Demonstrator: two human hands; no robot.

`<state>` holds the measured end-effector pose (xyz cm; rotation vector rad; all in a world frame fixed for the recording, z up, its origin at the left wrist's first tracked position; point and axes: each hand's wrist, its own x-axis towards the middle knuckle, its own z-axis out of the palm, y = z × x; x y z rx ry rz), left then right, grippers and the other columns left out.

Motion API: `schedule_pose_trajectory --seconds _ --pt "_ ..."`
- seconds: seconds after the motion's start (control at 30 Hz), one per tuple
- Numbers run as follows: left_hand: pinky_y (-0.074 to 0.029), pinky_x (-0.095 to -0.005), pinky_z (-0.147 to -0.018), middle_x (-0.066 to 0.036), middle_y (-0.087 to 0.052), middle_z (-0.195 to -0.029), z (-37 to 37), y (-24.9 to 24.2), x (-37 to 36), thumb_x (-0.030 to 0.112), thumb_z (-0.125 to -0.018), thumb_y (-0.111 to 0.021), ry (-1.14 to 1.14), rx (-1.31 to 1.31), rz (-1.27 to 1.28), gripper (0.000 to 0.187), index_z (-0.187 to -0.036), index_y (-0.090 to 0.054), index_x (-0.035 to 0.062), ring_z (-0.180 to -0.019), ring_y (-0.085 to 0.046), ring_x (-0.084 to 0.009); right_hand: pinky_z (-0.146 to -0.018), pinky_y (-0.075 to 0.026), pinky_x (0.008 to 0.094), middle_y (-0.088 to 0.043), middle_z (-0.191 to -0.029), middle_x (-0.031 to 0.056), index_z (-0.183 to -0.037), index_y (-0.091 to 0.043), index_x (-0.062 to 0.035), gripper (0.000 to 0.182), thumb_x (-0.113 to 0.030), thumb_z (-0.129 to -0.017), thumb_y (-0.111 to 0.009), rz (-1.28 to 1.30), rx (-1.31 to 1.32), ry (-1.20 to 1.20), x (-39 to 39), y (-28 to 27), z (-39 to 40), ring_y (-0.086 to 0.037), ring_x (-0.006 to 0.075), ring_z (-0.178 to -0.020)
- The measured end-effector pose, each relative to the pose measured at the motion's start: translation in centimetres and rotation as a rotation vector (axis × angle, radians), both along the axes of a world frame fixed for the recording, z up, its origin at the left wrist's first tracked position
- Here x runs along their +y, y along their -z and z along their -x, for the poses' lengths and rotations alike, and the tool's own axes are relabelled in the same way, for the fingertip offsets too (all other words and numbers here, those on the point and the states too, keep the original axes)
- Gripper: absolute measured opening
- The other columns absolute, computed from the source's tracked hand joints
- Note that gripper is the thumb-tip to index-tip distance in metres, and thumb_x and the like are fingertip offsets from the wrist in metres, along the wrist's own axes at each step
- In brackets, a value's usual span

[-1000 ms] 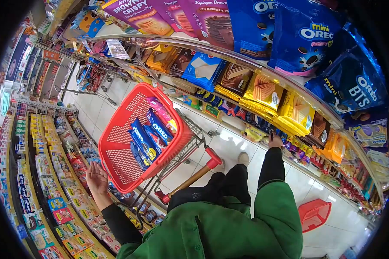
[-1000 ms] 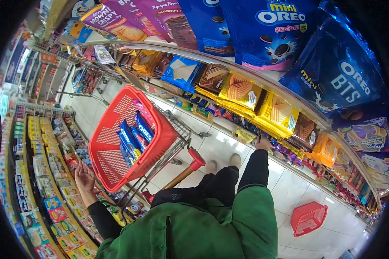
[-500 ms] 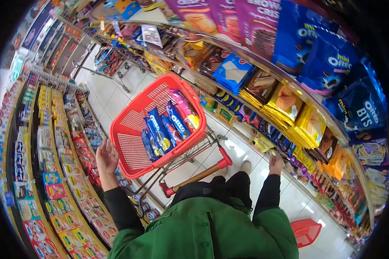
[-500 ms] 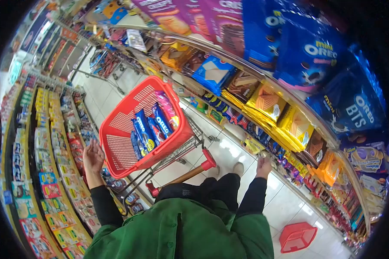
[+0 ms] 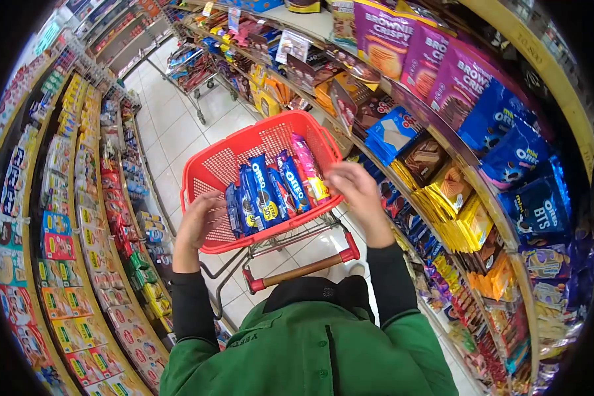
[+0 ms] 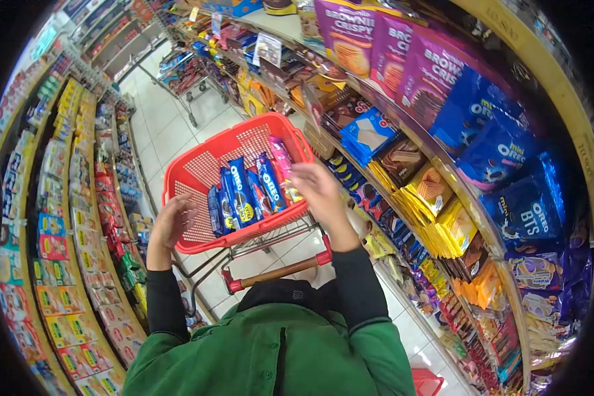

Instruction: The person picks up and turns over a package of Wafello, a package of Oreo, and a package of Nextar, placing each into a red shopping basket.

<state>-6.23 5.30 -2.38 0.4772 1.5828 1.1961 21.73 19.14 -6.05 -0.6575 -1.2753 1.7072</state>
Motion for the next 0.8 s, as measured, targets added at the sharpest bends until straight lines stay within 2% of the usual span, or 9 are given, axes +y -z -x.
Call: schedule_pose_trajectory --seconds 0.07,0.13,0.2,0.27,0.43,0.53,0.63,0.7,0.8 --pt "-0.04 -0.0248 -0.068 -0.004 -0.055 -0.09 -0.4 0.0 -0.2 0.021 -0.077 -0.045 0.025 0.053 0.019 0.03 -0.104 -0.047 0.009 -0.079 -0.052 -0.0122 -0.069 -0.044 0.0283 -0.056 -0.091 0.0106 -0.101 -0.047 -0.0009 0.028 -0.013 -0.076 -0.054 -0.006 -0.15 -0.145 1.8 0.1 4.4 -0.055 0.0169 -0.082" --pt "-0.039 -0.0246 -0.067 -0.004 -0.056 -0.09 -0.8 0.0 -0.5 0.021 -0.077 -0.045 0.049 0.089 0.035 0.03 -0.104 -0.047 0.0084 -0.079 -0.052 -0.0121 -0.063 -0.045 0.0276 -0.057 -0.091 0.0135 -0.096 -0.051 0.0023 0.027 -0.011 -0.073 -0.055 -0.145 -0.564 -0.1 3.8 3.9 8.6 -0.057 0.0194 -0.081" --pt "-0.039 -0.0243 -0.067 -0.004 -0.056 -0.088 -1.2 -0.1 -0.8 0.02 -0.077 -0.045 0.077 0.115 0.051 0.029 -0.103 -0.048 0.0074 -0.079 -0.051 -0.0117 -0.076 -0.042 0.036 -0.054 -0.093 0.0253 -0.097 -0.051 0.0025 0.034 -0.014 -0.068 -0.054 -0.288 -1.053 -0.127 4.9 8.6 11.6 -0.053 0.033 -0.091" --pt "-0.039 -0.023 -0.065 -0.004 -0.055 -0.086 -1.7 -0.1 -1.1 0.019 -0.077 -0.046 0.112 0.158 0.081 0.029 -0.102 -0.048 0.0063 -0.076 -0.051 -0.0115 -0.078 -0.041 0.0389 -0.051 -0.098 0.0255 -0.092 -0.055 0.0025 0.031 -0.014 -0.066 -0.052 -0.207 -1.298 -0.228 4.5 9.0 12.8 -0.05 0.0354 -0.094" --pt "-0.04 -0.0217 -0.058 -0.002 -0.05 -0.069 -2.3 2.1 -2.0 0.011 -0.077 -0.051 0.158 0.35 -0.08 0.024 -0.098 -0.048 0.0007 -0.064 -0.048 -0.0091 -0.078 -0.042 0.0363 -0.053 -0.098 0.0198 -0.091 -0.058 -0.0012 0.029 -0.015 -0.066 -0.054 -0.169 -1.543 -0.443 4.5 14.6 13.0 -0.052 0.0302 -0.093" --pt "-0.04 -0.023 -0.057 -0.003 -0.051 -0.068 -2.6 2.7 -2.3 0.012 -0.077 -0.051 0.177 0.388 -0.134 0.024 -0.098 -0.048 0.0007 -0.064 -0.05 -0.0099 -0.077 -0.043 0.0345 -0.055 -0.097 0.0182 -0.094 -0.058 -0.0026 0.031 -0.016 -0.066 -0.055 -0.158 -1.552 -0.595 4.4 12.3 12.1 -0.054 0.0286 -0.092" --pt "-0.042 -0.0253 -0.059 -0.006 -0.055 -0.071 -3.1 2.6 -2.7 0.014 -0.077 -0.052 0.236 0.469 -0.075 0.026 -0.098 -0.048 0.0016 -0.064 -0.053 -0.0127 -0.075 -0.044 0.0333 -0.057 -0.094 0.0158 -0.093 -0.058 -0.0026 0.035 -0.021 -0.063 -0.061 -0.079 -1.494 -0.612 5.2 15.7 12.2 -0.056 0.0255 -0.088" --pt "-0.043 -0.0262 -0.059 -0.007 -0.055 -0.072 -3.4 2.3 -2.7 0.015 -0.076 -0.052 0.27 0.486 -0.063 0.026 -0.098 -0.048 0.0016 -0.065 -0.054 -0.0139 -0.074 -0.044 0.0332 -0.059 -0.091 0.0144 -0.092 -0.059 -0.0025 0.041 -0.027 -0.06 -0.065 -0.008 -1.472 -0.654 4.8 14.5 11.9 -0.057 0.0249 -0.084" --pt "-0.043 -0.0271 -0.06 -0.008 -0.056 -0.072 -3.8 1.6 -2.5 0.016 -0.076 -0.052 0.331 0.578 -0.044 0.027 -0.098 -0.048 0.0016 -0.065 -0.054 -0.0154 -0.072 -0.045 0.033 -0.059 -0.091 0.0141 -0.09 -0.059 -0.0023 0.041 -0.028 -0.058 -0.064 -0.046 -1.459 -0.601 5.0 16.7 11.7 -0.058 0.0257 -0.082"
